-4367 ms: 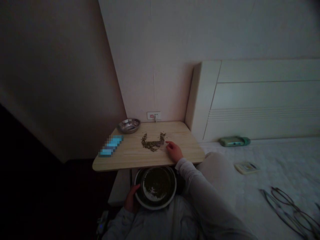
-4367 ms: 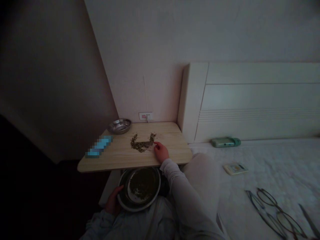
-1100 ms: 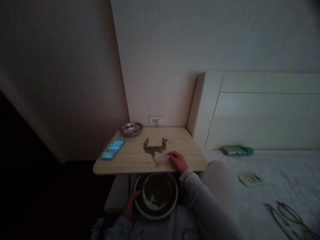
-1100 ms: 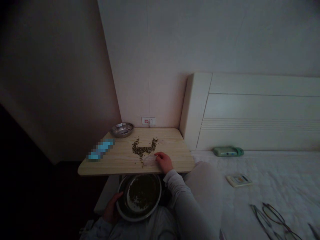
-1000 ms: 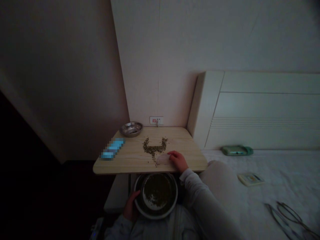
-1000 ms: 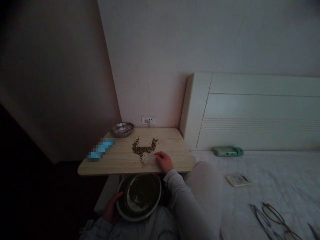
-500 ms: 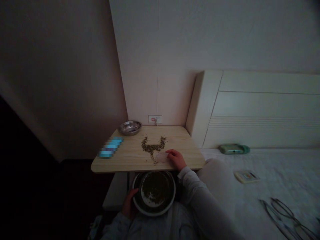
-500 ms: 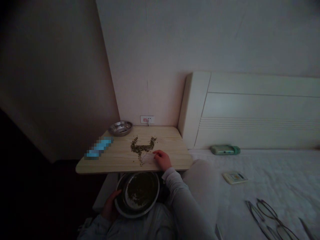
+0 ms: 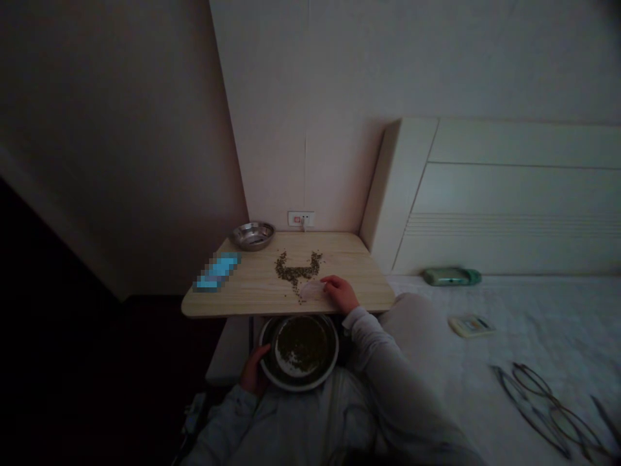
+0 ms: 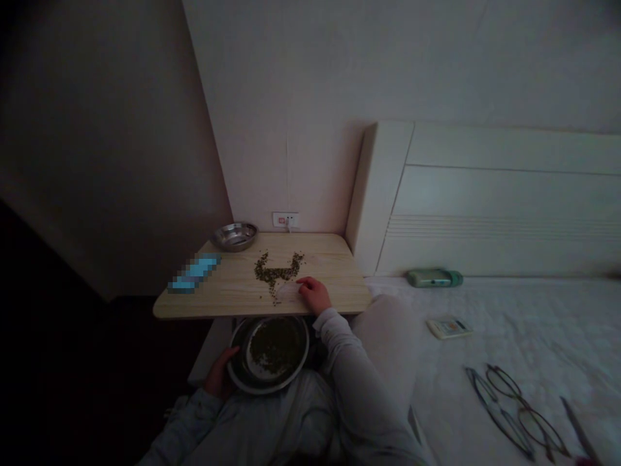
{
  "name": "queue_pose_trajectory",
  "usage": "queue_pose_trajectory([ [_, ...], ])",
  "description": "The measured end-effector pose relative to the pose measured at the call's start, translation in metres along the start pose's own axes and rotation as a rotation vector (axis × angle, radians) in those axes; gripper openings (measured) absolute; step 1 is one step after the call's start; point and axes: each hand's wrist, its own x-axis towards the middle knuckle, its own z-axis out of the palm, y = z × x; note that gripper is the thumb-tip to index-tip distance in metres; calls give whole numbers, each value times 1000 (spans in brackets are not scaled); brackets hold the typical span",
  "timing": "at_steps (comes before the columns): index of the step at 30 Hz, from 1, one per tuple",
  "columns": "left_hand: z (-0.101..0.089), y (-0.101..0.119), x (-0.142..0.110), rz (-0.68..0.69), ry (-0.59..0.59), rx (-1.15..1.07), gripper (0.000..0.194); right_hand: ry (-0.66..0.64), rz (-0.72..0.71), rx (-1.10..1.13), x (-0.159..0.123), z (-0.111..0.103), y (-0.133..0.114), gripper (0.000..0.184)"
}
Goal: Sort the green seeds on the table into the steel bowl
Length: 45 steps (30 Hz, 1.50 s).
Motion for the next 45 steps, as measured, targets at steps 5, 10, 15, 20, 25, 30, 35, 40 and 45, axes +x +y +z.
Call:
queue_pose_trajectory([
  [5,10,4,-8,-73,11,6,12,1,14,10,0,0,0,27],
  [10,10,4,-10,-78,4,4,11,0,6,-24,-1,0,-2,28],
  [15,1,0,0,-61,-40,16,9,-14,5,-11,-3,0,-5,28],
  [20,-2,-1,4,-52,-12,3,5,-26,9,5,-2,0,-5,27],
  [25,4,2,-2,-56,-13,19,9,-18,19,10,-1,0,-5,27],
  [30,4,2,-2,-66,-24,0,8,-24,19,-10,-3,0,-7,27],
  [35,6,3,-6,-81,-15,-7,12,-41,48,8,-4,-1,-11,25],
  [40,11,5,-12,-78,-31,-22,12,-55,59,30,-3,-1,-9,26],
  [45,11,4,-12,-71,-42,-28,17,-64,60,18,-4,-2,-11,27],
])
